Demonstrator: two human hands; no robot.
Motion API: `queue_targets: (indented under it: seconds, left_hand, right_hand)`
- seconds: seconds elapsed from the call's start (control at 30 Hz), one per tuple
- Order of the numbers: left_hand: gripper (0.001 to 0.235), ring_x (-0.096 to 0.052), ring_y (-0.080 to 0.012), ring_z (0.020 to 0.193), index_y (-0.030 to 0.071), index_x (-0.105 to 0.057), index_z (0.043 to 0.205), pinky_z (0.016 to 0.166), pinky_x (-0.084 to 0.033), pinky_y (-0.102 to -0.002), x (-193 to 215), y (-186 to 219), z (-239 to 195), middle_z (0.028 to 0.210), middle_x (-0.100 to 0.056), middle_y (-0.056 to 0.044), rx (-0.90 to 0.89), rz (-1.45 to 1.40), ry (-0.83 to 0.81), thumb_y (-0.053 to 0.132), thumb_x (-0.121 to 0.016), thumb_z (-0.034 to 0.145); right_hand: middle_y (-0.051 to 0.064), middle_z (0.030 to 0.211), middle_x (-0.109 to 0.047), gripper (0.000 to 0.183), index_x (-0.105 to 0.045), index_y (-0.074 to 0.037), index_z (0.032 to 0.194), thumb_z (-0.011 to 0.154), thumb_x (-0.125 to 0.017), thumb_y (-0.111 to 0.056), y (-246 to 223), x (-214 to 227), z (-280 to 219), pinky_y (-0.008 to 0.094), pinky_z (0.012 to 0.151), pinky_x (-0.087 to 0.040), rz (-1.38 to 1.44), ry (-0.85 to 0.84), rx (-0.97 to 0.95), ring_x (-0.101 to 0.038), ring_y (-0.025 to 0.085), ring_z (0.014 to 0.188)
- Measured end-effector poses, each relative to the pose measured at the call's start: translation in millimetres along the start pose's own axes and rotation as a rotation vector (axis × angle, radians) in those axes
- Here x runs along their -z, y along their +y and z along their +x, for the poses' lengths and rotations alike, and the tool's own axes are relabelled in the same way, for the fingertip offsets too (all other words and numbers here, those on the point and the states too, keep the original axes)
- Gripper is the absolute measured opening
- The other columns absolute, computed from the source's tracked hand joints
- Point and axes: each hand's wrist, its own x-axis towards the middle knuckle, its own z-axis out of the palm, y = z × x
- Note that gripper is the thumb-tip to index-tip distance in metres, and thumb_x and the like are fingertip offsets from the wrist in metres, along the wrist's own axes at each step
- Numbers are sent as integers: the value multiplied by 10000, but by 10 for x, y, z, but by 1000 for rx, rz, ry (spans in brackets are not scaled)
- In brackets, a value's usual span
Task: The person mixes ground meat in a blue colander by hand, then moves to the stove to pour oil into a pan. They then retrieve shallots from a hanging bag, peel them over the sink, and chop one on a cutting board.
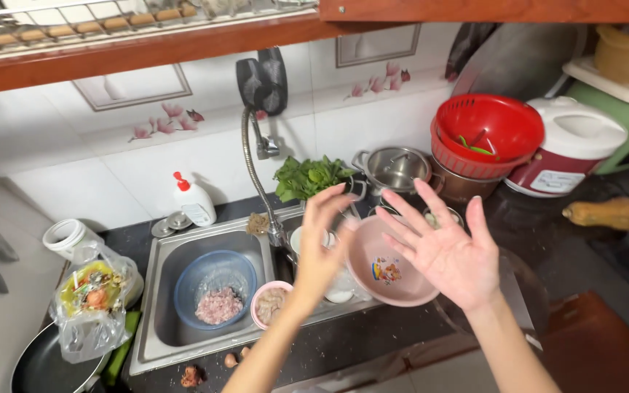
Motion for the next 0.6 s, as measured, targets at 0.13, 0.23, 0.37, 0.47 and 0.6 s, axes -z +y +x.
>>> queue_targets:
  seconds: [0.13, 0.23, 0.37, 0.47, 0.6]
  left_hand:
    - [214, -497, -343, 1444, 129, -783, 1088, 1203, -391, -490, -316, 95, -181, 1479, -555, -139, -164, 319, 80, 188, -799, 882]
    - [244, -414, -396, 1436, 96, -767, 1029, 1159, -373, -511, -426, 189, -249, 1480, -485, -171, 99, 192, 216, 213, -837, 827]
    - [218, -366, -406, 1459, 75, -783, 905, 1182, -307, -519, -562, 162, -399, 1465, -508, -160, 139, 204, 209, 220, -873, 768]
    - [145, -373, -387, 1488, 77, -793, 917, 1204, -304, -496, -585, 84, -546, 1496, -518, -147, 184, 206, 224, 192, -830, 837]
    - [117, -450, -306, 1447, 87, -799, 980, 1183, -359, -456, -526, -139, -648, 1484, -532, -130, 296, 154, 241, 178, -781, 909]
  right_hand:
    - [209, 1722, -202, 749, -348, -121, 1628, 1085, -248, -627, 202, 208, 85, 531, 1279, -138, -31, 73, -74, -222, 363, 1574]
    - [168, 1731, -208, 756, -338, -123, 1618, 1079, -250, -645, 336, 367, -2, 510, 1267, -146, -29, 201, -131, -221, 331, 1565]
    - [140, 1733, -219, 777, -294, -130, 1649, 1081, -246, -659, 391, 454, -128, 511, 1285, -155, 168, 133, -201, -216, 316, 1585]
    - [132, 1727, -227, 795, -280, -153, 1659, 1059, -256, -673, 412, 449, -167, 503, 1272, -171, 105, 178, -210, -231, 315, 1563]
    - [154, 1716, -229, 773, -277, -213, 1641, 1025, -269, -679, 342, 516, -204, 484, 1234, -194, -195, 323, -179, -263, 317, 1502]
